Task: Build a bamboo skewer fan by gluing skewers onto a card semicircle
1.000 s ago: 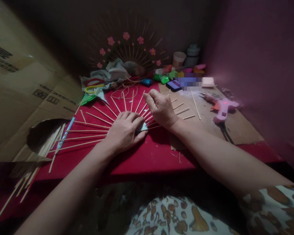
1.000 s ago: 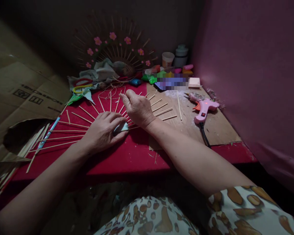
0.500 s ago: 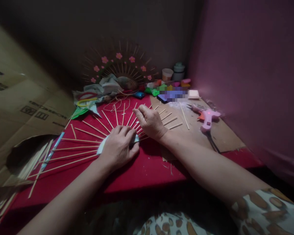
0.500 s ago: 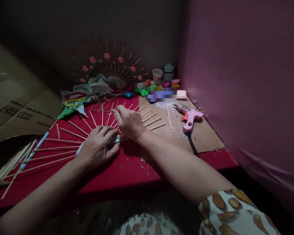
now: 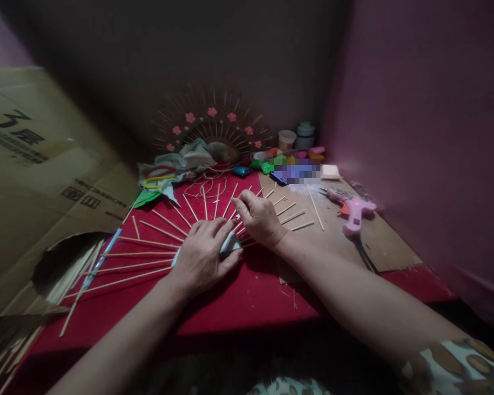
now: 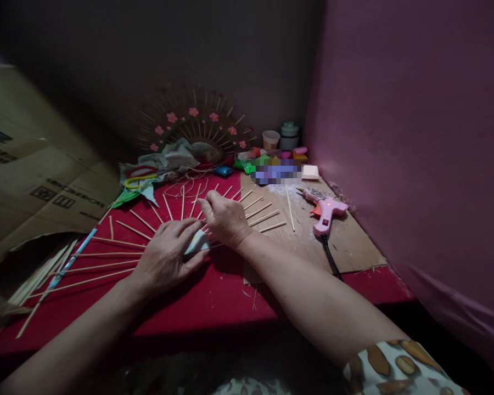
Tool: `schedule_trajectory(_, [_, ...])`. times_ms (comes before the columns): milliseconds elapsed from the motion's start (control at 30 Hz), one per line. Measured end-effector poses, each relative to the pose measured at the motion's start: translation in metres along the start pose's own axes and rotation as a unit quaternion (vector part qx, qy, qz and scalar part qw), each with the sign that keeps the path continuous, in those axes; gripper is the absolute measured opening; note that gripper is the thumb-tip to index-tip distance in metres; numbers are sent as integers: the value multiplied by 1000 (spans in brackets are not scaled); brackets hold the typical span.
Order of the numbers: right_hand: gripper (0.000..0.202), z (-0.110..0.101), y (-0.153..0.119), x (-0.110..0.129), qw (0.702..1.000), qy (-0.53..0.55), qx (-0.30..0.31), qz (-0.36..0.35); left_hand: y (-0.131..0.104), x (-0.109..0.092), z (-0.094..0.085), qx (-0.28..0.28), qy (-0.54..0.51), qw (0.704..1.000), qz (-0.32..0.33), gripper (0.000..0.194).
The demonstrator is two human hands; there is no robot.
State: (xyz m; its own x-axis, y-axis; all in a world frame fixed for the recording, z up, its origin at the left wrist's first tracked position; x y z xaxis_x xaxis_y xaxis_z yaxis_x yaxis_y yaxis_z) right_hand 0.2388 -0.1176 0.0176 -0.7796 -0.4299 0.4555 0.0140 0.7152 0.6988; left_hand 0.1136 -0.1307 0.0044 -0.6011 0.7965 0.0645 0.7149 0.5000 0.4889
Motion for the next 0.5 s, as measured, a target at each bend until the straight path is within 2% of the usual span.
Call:
schedule_trajectory(167, [8,5,-2,-2,1000,6,10,21,-4,28,-19,-127,-11,989,-76,23])
schedule_trajectory(267, [6,12,-3,1,997,-33,65,38,-6,41,-20,-151,-5,983,-106,17])
schedule_trajectory(333, [13,13,-2,2,985,-103,130,48,-7,47,-18,-159,-5,980,-121,13])
schedule_trajectory(433, [21,-2,5,-6,948,-226,209,78,-7,51,-17,-167,-18,976,-140,12])
schedule_trajectory(500, [22,-24,12,-22,928,-273,224,120,-7,51,-17,-163,-19,978,-130,12])
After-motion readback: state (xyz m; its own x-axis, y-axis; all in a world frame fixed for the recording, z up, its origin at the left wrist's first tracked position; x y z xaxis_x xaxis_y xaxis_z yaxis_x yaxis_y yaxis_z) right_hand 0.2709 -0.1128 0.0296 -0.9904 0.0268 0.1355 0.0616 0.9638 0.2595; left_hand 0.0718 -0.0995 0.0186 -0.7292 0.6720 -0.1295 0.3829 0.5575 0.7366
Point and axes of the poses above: each hand's wrist, its own y-axis towards the middle knuckle, its own z-axis out of the palm, x = y × z, the point moved 7 cm from there along y, towards the middle knuckle, and after that the axes turned 10 degrees about -z, right-handed, at the moved point
